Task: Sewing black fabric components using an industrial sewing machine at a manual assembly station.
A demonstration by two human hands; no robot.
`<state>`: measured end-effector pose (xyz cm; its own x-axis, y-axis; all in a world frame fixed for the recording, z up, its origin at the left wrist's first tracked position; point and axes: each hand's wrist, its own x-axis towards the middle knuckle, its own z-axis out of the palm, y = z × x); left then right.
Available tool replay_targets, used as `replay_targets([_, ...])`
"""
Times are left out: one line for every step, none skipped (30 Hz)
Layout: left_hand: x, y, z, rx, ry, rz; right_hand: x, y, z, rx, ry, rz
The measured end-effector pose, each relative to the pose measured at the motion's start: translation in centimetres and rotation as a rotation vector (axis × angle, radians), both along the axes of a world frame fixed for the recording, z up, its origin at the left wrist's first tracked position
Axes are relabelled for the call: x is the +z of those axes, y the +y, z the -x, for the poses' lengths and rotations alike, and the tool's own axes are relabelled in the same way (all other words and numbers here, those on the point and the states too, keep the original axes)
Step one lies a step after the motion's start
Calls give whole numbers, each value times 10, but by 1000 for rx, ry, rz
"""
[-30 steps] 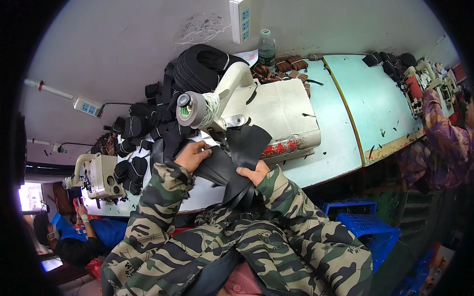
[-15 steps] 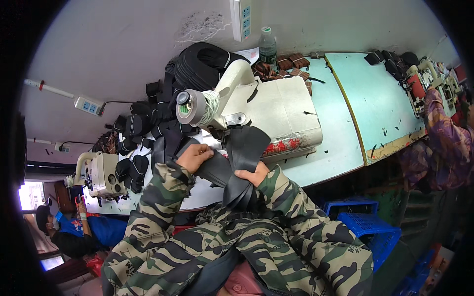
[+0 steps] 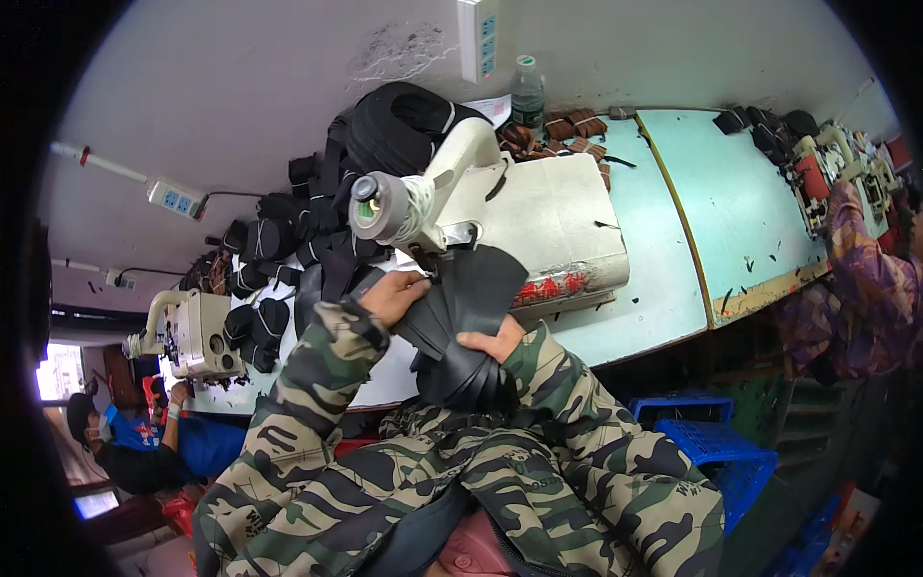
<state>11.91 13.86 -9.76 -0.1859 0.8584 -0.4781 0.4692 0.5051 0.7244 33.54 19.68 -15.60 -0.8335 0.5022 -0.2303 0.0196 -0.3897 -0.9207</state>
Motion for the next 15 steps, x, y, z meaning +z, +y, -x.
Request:
replay_targets([7, -3, 1, 61, -227, 96, -1, -4, 1, 1, -14, 40])
replay_targets([11, -6, 4, 122, -453, 196, -1, -4, -2, -13, -20, 44])
replay_targets([9, -13, 13, 115, -461, 217, 2, -4, 1, -22, -18, 48])
replay_targets([-1, -16, 16, 122, -457, 216, 7, -2, 5, -28, -18, 51])
replay_targets([-13, -19, 19, 39, -173, 91, 11, -3, 9, -34, -14, 14])
replay_targets([-13, -14, 16, -54, 103, -35, 12, -2, 11, -39, -20, 11])
replay_targets([-12, -11, 12, -31, 212, -57, 12, -1, 12, -65, -57, 2])
replay_targets([-11, -4, 7, -34, 205, -61, 13, 0, 13, -91, -96, -9])
replay_targets([-8, -1, 5, -27, 258, -65, 14, 1, 13, -79, -88, -8])
replay_targets([-6, 2, 3, -21, 311, -69, 15, 3, 12, -66, -32, 73])
replay_targets([-10, 7, 4, -41, 264, -121, 15, 4, 12, -52, 23, 155])
replay_targets([-13, 11, 3, -50, 167, -139, 13, 2, 11, -53, 20, 153])
replay_targets([-16, 5, 9, -101, 122, -166, 11, -1, 8, -55, 12, 51])
replay_targets([-19, -2, 13, -152, 78, -192, 8, -2, 6, -57, 4, -49])
replay_targets([9, 2, 1, 55, -288, 184, 7, 0, 1, -37, -31, 1])
